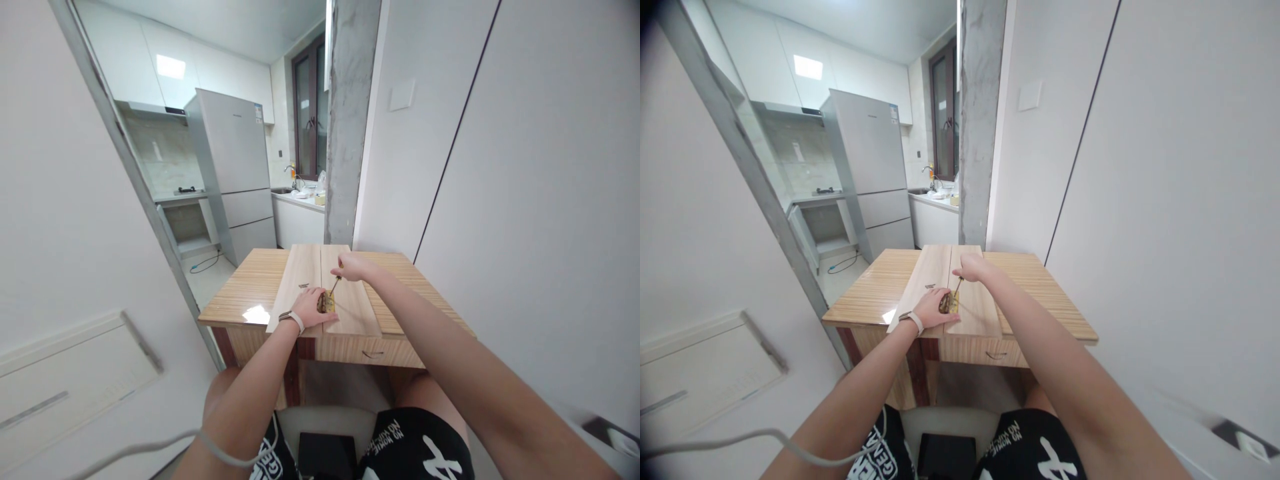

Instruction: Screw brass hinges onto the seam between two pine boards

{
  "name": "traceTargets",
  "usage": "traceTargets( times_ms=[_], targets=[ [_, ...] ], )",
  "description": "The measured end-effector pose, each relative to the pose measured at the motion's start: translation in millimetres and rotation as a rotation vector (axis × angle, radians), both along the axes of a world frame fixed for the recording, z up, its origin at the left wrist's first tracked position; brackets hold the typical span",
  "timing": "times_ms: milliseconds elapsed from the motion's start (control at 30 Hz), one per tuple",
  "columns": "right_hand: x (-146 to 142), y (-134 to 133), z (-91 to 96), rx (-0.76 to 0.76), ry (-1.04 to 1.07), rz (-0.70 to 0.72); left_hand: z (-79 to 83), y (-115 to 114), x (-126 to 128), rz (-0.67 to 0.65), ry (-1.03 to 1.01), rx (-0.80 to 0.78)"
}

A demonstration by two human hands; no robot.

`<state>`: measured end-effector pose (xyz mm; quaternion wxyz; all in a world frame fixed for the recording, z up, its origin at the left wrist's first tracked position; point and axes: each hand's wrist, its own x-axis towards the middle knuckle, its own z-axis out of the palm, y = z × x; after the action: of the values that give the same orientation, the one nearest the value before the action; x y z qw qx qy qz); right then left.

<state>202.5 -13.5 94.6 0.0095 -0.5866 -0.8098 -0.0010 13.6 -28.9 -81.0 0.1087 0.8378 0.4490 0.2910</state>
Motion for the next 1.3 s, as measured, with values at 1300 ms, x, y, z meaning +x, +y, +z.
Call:
traceTargets(
  times_ms=[1300],
  targets=[
    [5.8,2.7,0.2,0.018,-0.031,0.067,2.6,-3.1,2.2,0.015,-0.032,-0.024]
  ],
)
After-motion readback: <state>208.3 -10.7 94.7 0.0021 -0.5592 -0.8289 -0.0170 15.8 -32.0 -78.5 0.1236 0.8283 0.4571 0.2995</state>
